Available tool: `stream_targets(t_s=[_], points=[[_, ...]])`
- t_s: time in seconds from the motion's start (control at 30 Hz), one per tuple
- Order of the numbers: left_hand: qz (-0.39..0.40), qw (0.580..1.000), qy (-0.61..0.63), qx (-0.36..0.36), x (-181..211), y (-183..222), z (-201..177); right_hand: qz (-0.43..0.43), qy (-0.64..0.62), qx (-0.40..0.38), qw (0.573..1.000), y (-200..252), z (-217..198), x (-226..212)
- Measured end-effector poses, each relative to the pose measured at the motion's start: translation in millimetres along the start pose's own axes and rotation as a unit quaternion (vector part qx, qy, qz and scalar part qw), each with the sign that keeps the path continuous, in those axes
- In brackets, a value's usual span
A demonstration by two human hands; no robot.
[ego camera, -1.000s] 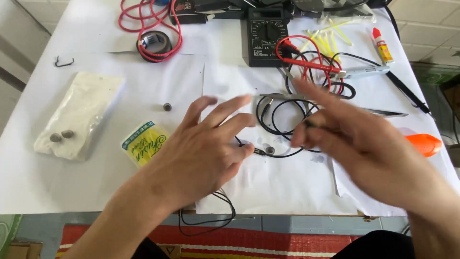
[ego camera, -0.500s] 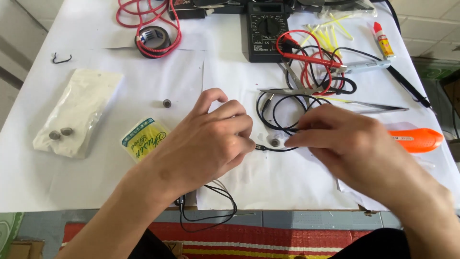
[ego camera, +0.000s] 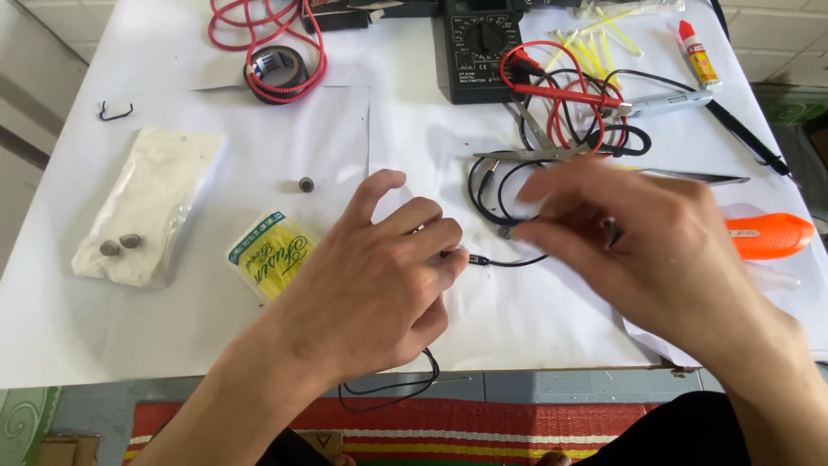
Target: The person repairs a black cable at a low table, pulling apart its connector housing, handling a small LED module on the wire, and twisting and pressing the connector pieces back together by hand. They work the cable ends and housing repeatedly to reassemble the connection.
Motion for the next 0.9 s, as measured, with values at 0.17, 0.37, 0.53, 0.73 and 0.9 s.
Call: stream_targets(t_s=[0.17, 0.37, 0.53, 0.73, 0.9], points=[[0.018, 0.999, 0.034, -0.007, 0.4, 1.2, -2.1, -0.025, -0.034, -0.086, 0.995, -3.2, 23.9, 2.6], [0.016, 0.998, 0.053, -0.009, -0.6, -0.3, -1.1, -0.090, 0.116, 0.026, 0.989, -0.6, 16.8, -2.5], [0.014, 0.999, 0.033, -0.012, -2.1, 1.8, 1.3, -0.049, -0.040, -0.055, 0.996, -2.8, 20.5, -5.9], [-0.007, 0.997, 0.066, -0.031, -4.5, 2.1, 1.4, -0.050, 0.022, -0.092, 0.994, -1.4, 30.9, 4.0], [-0.017, 0.996, 0.072, -0.048, -5.7, 1.7, 3.2, -0.074, 0.057, -0.113, 0.989, -0.8, 33.6, 4.9]])
Point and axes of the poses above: each hand's wrist, its own y-axis away from the middle knuckle, its own z-axis out of the palm, x = y × z, the point moved 9 cm from there along -y, towards the middle knuckle, and after that the axes turned 9 degrees about -x, right-handed, at the moved point
